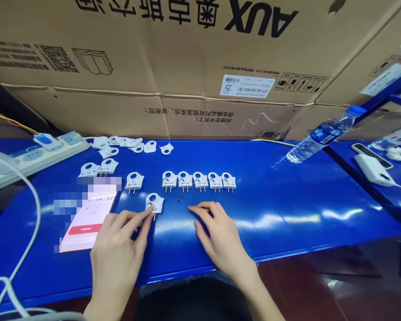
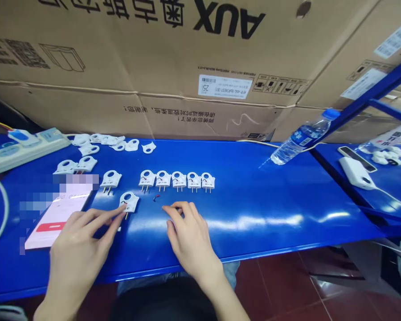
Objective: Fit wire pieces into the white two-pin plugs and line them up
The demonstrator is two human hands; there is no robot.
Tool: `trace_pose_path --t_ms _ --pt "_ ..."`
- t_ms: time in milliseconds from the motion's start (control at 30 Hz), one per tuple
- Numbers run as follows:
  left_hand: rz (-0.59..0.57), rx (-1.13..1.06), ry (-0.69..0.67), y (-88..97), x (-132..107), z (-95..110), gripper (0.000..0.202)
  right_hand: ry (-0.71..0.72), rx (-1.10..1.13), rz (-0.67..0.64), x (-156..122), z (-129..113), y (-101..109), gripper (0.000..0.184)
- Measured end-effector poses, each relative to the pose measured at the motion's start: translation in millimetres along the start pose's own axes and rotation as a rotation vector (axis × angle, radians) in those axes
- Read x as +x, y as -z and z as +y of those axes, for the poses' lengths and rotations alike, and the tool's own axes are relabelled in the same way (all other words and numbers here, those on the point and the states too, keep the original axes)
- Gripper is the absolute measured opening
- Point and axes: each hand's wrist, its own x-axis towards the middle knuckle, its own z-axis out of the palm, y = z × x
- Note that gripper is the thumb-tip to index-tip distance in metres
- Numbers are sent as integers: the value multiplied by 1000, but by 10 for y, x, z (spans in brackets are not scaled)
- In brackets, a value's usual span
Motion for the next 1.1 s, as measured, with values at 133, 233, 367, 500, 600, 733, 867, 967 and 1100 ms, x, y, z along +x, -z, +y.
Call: trace_pose_path --t_ms 133,233,367,500,600,733,867,967,1100 --pt "-64 25 50 10 153 33 45 54 -126 -3 13 -22 -40 51" --pt "-83 39 58 3 226 4 46 39 -195 -32 54 -57 -76 61" --pt "-103 70 44 -30 297 -25 48 33 -280 -72 134 -123 -118 70" --pt "-122 84 39 -39 355 -23 47 36 -292 -61 167 -148 -150 68" --pt "-127 94 41 -30 392 -17 47 39 -277 -41 147 -130 -164 61" --pt "-132 110 61 -23 435 -21 46 41 -236 -19 108 -99 -163 52" --pt "-166 134 71 -18 479 -36 44 44 -193 1 84 -86 -156 43" --pt "-185 150 72 -14 524 -37 44 38 -161 23 71 -78 -159 35" --pt "-206 174 64 -29 599 -23 44 38 -116 27 63 -73 -167 22"
